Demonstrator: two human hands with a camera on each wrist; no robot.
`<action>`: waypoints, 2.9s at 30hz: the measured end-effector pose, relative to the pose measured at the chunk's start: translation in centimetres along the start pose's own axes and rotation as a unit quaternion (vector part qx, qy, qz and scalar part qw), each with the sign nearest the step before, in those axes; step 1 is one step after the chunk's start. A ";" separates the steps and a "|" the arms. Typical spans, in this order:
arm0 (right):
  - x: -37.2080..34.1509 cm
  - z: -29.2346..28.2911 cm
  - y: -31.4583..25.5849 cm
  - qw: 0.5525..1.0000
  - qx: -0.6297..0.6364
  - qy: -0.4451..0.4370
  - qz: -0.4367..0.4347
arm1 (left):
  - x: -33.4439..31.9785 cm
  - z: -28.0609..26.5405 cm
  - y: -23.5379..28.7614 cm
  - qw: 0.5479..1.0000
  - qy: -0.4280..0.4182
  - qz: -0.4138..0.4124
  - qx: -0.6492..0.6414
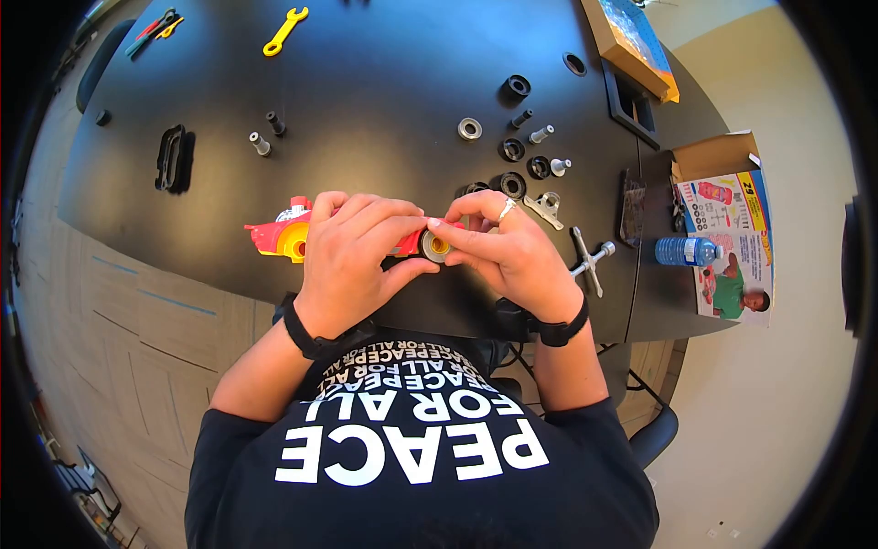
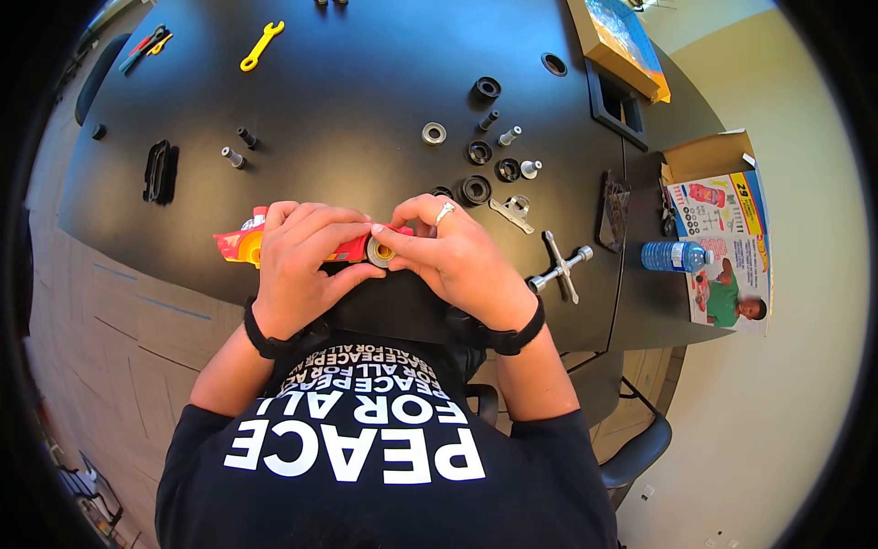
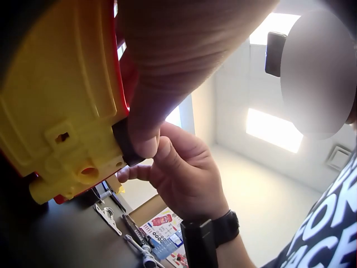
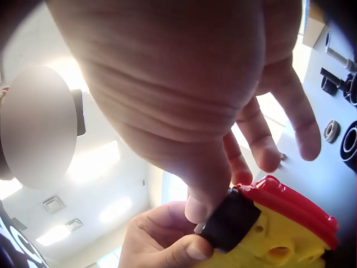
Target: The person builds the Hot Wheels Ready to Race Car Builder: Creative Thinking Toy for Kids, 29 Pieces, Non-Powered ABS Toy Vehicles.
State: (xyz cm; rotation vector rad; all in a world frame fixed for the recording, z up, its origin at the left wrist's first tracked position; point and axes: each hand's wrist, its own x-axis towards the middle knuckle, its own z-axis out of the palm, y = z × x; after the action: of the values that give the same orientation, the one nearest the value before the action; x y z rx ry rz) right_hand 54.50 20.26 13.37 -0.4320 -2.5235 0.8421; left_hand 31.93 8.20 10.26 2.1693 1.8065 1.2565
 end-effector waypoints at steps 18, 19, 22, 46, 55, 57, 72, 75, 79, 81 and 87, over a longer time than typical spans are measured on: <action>-0.2 2.4 -1.1 0.993 0.009 0.107 0.039 | -0.4 1.2 0.2 0.997 0.068 0.005 0.024; -0.3 2.1 -0.8 0.994 0.008 0.105 0.037 | -0.4 1.2 0.2 0.997 0.069 0.007 0.027; -0.2 1.4 0.0 0.997 0.032 0.062 0.021 | -0.4 1.2 0.1 0.997 0.067 0.006 0.022; 0.6 0.5 7.3 0.955 -0.212 0.175 0.112 | -0.4 1.0 0.1 0.998 0.044 0.027 0.047; -1.1 -4.4 8.9 0.938 -0.164 0.173 0.251 | -0.9 0.9 0.3 0.998 0.026 0.010 0.047; -4.7 -4.9 10.8 0.926 -0.157 0.187 0.287 | -0.9 0.9 0.2 0.999 0.025 0.015 0.046; -6.4 -4.7 17.5 0.892 -0.244 0.220 0.311 | -0.8 1.0 0.1 0.998 0.027 0.030 0.050; -5.4 -4.7 18.4 0.885 -0.221 0.209 0.352 | -0.7 1.0 0.2 0.998 0.028 0.027 0.044; -4.8 -4.3 17.9 0.878 -0.222 0.224 0.361 | -0.8 0.9 0.2 0.998 0.032 0.024 0.050; -4.3 -4.5 18.2 0.886 -0.263 0.255 0.286 | -0.7 0.9 0.2 0.998 0.028 0.028 0.050; 0.2 -4.2 19.0 0.893 -0.244 0.253 0.281 | -0.7 1.1 0.2 0.997 0.025 0.034 0.061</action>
State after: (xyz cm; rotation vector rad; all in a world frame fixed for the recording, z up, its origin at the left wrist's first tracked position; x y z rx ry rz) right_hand 59.27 36.96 4.51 -1.3953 -2.0926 0.1900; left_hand 32.72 8.06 9.26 2.3004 1.8915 1.2552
